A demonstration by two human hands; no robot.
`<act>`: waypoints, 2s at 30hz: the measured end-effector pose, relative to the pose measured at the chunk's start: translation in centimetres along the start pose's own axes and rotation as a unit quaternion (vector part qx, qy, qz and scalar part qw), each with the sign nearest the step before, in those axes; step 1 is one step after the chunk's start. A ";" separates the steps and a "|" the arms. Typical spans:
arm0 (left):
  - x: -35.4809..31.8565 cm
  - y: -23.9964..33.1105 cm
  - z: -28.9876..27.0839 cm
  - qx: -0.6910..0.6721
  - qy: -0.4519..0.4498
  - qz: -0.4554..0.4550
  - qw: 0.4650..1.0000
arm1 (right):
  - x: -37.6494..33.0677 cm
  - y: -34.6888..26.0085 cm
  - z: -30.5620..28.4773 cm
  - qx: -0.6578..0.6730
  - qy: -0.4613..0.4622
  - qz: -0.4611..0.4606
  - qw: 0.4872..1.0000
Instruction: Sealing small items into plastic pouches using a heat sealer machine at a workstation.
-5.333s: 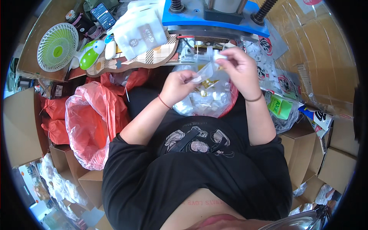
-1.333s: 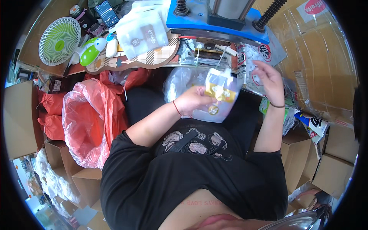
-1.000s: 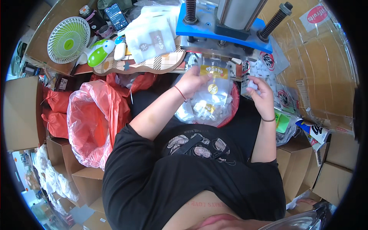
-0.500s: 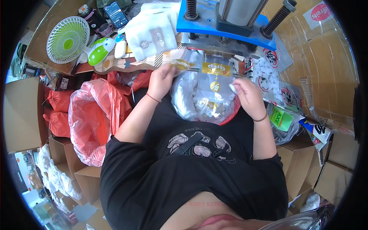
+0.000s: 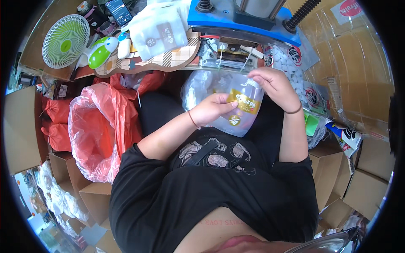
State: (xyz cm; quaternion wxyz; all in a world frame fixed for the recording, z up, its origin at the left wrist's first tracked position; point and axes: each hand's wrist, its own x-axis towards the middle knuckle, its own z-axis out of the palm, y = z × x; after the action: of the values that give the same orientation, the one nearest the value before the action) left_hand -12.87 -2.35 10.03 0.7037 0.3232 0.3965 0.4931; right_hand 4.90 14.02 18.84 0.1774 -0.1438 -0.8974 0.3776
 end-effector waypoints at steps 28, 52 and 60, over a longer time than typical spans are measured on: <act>-14.6 0.7 -12.3 0.714 0.449 0.322 0.430 | -12.9 -7.3 5.0 -0.141 0.122 0.075 0.979; -1.7 0.5 1.2 0.005 0.009 -0.020 1.000 | -0.6 -2.4 1.4 0.000 0.042 0.052 0.998; 0.7 -0.8 0.2 0.105 0.022 -0.035 0.994 | -0.7 -0.7 0.8 -0.077 0.002 0.059 0.995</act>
State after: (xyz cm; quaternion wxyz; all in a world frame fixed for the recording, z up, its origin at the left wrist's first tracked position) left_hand -12.23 -1.93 9.33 0.6734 0.3706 0.4728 0.4308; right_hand 5.05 12.73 18.70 0.1451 -0.2109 -0.9132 0.3170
